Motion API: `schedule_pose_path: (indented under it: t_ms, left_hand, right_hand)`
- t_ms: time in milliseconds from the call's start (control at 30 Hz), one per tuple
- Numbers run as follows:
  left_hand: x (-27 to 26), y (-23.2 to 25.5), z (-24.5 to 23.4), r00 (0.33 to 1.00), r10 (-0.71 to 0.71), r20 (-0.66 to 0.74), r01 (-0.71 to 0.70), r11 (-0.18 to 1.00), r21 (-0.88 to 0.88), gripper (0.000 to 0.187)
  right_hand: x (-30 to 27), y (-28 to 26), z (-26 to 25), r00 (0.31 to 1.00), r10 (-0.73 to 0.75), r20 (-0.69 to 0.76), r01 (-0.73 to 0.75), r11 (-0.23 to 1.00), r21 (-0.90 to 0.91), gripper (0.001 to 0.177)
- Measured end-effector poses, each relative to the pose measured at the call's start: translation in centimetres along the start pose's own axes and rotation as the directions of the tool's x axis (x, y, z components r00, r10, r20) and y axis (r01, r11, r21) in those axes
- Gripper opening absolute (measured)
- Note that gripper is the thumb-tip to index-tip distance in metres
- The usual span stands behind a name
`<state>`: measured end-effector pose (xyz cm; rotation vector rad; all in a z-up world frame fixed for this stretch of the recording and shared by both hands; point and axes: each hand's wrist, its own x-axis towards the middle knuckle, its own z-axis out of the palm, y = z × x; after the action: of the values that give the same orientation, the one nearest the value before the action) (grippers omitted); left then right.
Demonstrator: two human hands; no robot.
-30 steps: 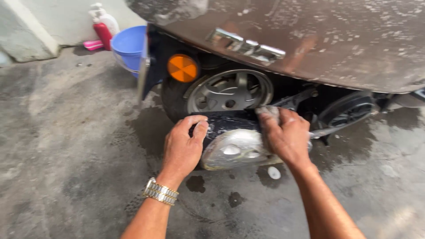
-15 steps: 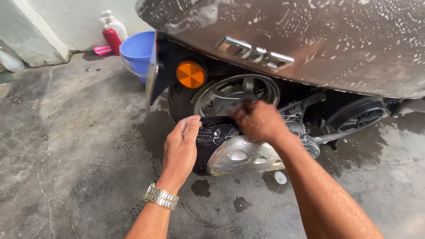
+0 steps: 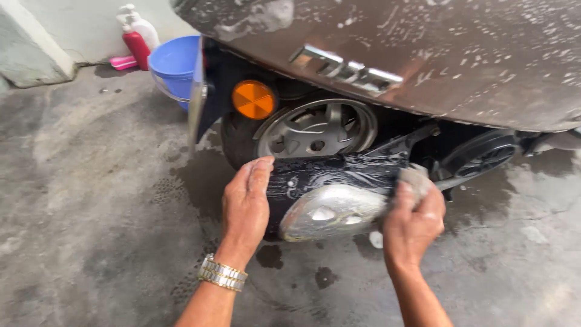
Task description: Scrubbing a motorcycle with a soapy cloth to clean its various components
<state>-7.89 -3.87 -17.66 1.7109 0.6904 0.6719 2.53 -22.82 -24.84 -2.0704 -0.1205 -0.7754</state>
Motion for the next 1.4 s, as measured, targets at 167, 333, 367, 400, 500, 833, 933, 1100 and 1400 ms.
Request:
schedule_pose_path:
  t_ms: [167,333,367,400,500,833,933,1100,1400]
  left_hand:
    - [-1.3,1.3,-0.7,0.999,0.005,0.032,-0.007,0.999,0.046,0.041]
    - [-4.1,2.4,-0.9,0.933,0.355,-0.065,-0.327,0.907,0.265,0.035]
    - [-4.9,2.9,-0.3,0.876,0.477,-0.071,-0.451,0.861,0.234,0.034]
    - [-5.6,3.4,0.2,0.803,0.591,-0.079,-0.567,0.798,0.205,0.032]
    - [-7.1,3.6,1.4,0.840,0.542,0.012,-0.528,0.813,0.244,0.052]
    - [-7.1,1.3,4.2,0.918,0.329,-0.222,-0.230,0.897,0.377,0.061]
    - [-7.1,0.2,5.1,0.816,0.402,-0.415,-0.239,0.888,0.392,0.055]
    - [-6.2,2.2,5.2,0.582,-0.662,-0.473,0.224,0.689,-0.689,0.064]
    - [-5.7,1.7,5.1,0.409,-0.889,0.207,0.181,-0.143,-0.973,0.062]
  right_hand:
    - [-0.9,-7.0,-1.4,0.892,-0.419,0.169,0.390,0.903,0.182,0.024]
    - [-1.2,-7.4,-0.8,0.928,-0.330,0.173,0.339,0.940,-0.024,0.034]
    - [-1.6,-9.5,-1.4,0.847,-0.455,0.273,0.446,0.889,0.099,0.035]
    - [-2.0,-11.7,-2.0,0.739,-0.576,0.350,0.528,0.817,0.231,0.037]
    - [-2.6,-12.6,-1.2,0.529,-0.652,0.543,0.468,0.758,0.454,0.037]
    - [5.5,-11.0,-3.3,0.175,-0.456,0.872,-0.142,0.865,0.481,0.073]
    - [4.7,-9.0,-2.0,0.128,-0.343,0.931,0.224,0.924,0.310,0.081]
    - [3.0,-8.6,-1.2,0.143,-0.359,0.922,0.472,0.844,0.256,0.110]
    - [3.4,-7.6,-1.4,0.158,-0.406,0.900,0.244,0.899,0.363,0.103]
